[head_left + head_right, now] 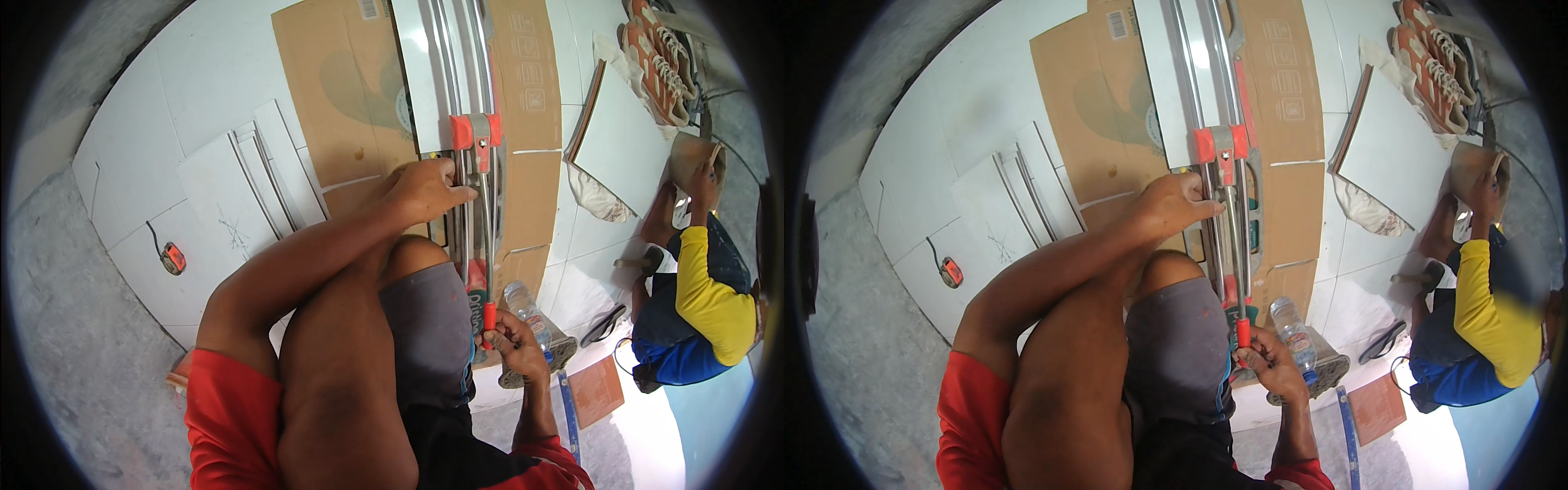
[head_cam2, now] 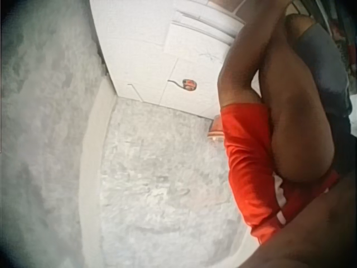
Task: The person uses a manual tile cutter to score and snap white ceramic tiles. They measure the floor gap with a tape measure, mark the tiles, and wipe them with a cloth before cutting. The person also fits a cut tile into the wall gap to check alignment.
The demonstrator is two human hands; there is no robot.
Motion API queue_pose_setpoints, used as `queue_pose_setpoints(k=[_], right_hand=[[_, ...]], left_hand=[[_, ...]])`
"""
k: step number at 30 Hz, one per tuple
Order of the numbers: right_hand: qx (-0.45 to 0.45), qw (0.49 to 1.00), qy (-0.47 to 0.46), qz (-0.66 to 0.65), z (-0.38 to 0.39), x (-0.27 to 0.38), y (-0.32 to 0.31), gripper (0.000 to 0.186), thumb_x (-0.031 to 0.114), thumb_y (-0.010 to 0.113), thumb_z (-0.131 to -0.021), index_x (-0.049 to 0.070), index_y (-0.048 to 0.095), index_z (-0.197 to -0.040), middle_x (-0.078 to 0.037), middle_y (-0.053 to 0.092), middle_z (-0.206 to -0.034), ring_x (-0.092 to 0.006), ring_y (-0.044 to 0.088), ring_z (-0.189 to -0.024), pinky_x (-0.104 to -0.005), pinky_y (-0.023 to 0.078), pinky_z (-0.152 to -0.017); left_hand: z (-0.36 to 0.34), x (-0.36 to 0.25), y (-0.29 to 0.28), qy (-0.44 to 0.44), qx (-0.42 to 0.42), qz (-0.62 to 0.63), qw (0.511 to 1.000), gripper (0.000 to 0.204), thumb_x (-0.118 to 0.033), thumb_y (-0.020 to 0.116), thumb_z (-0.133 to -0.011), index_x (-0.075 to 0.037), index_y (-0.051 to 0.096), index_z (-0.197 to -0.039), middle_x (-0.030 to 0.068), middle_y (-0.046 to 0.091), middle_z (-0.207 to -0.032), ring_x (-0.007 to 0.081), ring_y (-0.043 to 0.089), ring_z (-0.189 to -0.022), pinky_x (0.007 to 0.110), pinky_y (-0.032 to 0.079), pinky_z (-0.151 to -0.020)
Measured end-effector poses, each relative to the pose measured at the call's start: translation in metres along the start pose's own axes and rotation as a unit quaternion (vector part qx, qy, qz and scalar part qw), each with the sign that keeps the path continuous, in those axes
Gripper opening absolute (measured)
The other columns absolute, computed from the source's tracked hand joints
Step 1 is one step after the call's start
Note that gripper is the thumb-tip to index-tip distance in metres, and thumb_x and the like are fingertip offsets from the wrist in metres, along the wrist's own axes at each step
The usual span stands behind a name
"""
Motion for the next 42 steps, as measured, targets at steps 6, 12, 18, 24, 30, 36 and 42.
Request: queue_pose_setpoints(k=[6, 12, 18, 24, 30, 36, 42], right_hand=[[0.001, 1.0, -0.008, 0.015, -0.004, 0.001, 0.001, 0.037, 0.002, 0.061, -0.101, 0.003, 0.055, -0.137, -0.004, 0.068, -0.096, -0.0115, 0.064, -0.089, -0.0271, 0.051, -0.085], [-0.061, 0.998, -0.008, -0.01, -0.005, -0.006, 0.004, 0.041, 0.012, 0.057, -0.105, 0.005, 0.05, -0.145, -0.005, 0.067, -0.099, -0.0115, 0.062, -0.086, -0.0262, 0.05, -0.083], [-0.281, 0.921, -0.235, 0.135, -0.014, 0.002, 0.02, 0.048, 0.022, 0.053, -0.108, 0.0, 0.045, -0.15, -0.007, 0.066, -0.1, -0.01, 0.059, -0.081, -0.0258, 0.05, -0.075], [-0.284, 0.914, -0.247, 0.149, -0.023, -0.018, 0.012, 0.036, 0.006, 0.056, -0.102, -0.005, 0.059, -0.136, -0.02, 0.068, -0.126, -0.0236, 0.067, -0.109, -0.0326, 0.05, -0.095], [-0.288, 0.895, -0.299, 0.165, -0.023, 0.001, 0.016, 0.039, -0.003, 0.056, -0.098, -0.002, 0.061, -0.136, -0.021, 0.07, -0.123, -0.0244, 0.069, -0.106, -0.0318, 0.051, -0.093], [-0.289, 0.885, -0.322, 0.17, -0.027, -0.001, 0.015, 0.043, -0.007, 0.056, -0.095, 0.002, 0.061, -0.137, -0.019, 0.072, -0.11, -0.0228, 0.069, -0.093, -0.03, 0.052, -0.083], [-0.294, 0.873, -0.357, 0.152, -0.03, 0.0, 0.017, 0.048, -0.011, 0.056, -0.093, 0.003, 0.06, -0.138, -0.018, 0.072, -0.102, -0.0229, 0.069, -0.088, -0.0306, 0.053, -0.081]], left_hand=[[-0.009, 0.018, 0.008, 0.032, -0.009, 0.063, 0.997, 0.044, -0.035, 0.082, -0.082, 0.003, 0.07, -0.1, 0.015, 0.073, -0.084, 0.0213, 0.07, -0.077, 0.036, 0.055, -0.072], [-0.009, 0.02, 0.01, 0.025, -0.006, 0.054, 0.998, 0.044, -0.036, 0.081, -0.082, 0.003, 0.068, -0.096, 0.016, 0.072, -0.081, 0.0226, 0.07, -0.075, 0.038, 0.054, -0.07], [-0.008, 0.014, 0.008, 0.042, -0.017, -0.012, 0.999, 0.045, -0.039, 0.078, -0.084, 0.003, 0.067, -0.096, 0.0181, 0.07, -0.078, 0.0293, 0.069, -0.073, 0.042, 0.053, -0.071], [0.007, -0.014, -0.004, -0.018, -0.016, -0.096, 0.995, 0.047, -0.04, 0.078, -0.083, 0.003, 0.065, -0.095, 0.0181, 0.069, -0.079, 0.0303, 0.069, -0.077, 0.043, 0.053, -0.074], [0.018, -0.045, -0.014, -0.028, -0.032, -0.169, 0.985, 0.049, -0.039, 0.076, -0.084, 0.003, 0.061, -0.106, 0.0169, 0.069, -0.085, 0.0307, 0.069, -0.079, 0.044, 0.053, -0.077], [0.012, -0.025, 0.004, -0.061, 0.051, 0.063, 0.995, 0.04, -0.028, 0.074, -0.09, 0.006, 0.06, -0.105, 0.0114, 0.068, -0.084, 0.0165, 0.067, -0.07, 0.034, 0.056, -0.063], [0.015, -0.033, 0.005, -0.104, 0.065, 0.054, 0.991, 0.033, -0.023, 0.069, -0.096, 0.004, 0.062, -0.113, 0.0083, 0.068, -0.092, 0.0134, 0.068, -0.077, 0.03, 0.058, -0.068]])
Point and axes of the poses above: each hand's wrist, its own z-axis away from the middle knuckle, its own y-axis out of the palm, x = y × z, the point moved 7 cm from there along -z, towards the middle knuckle
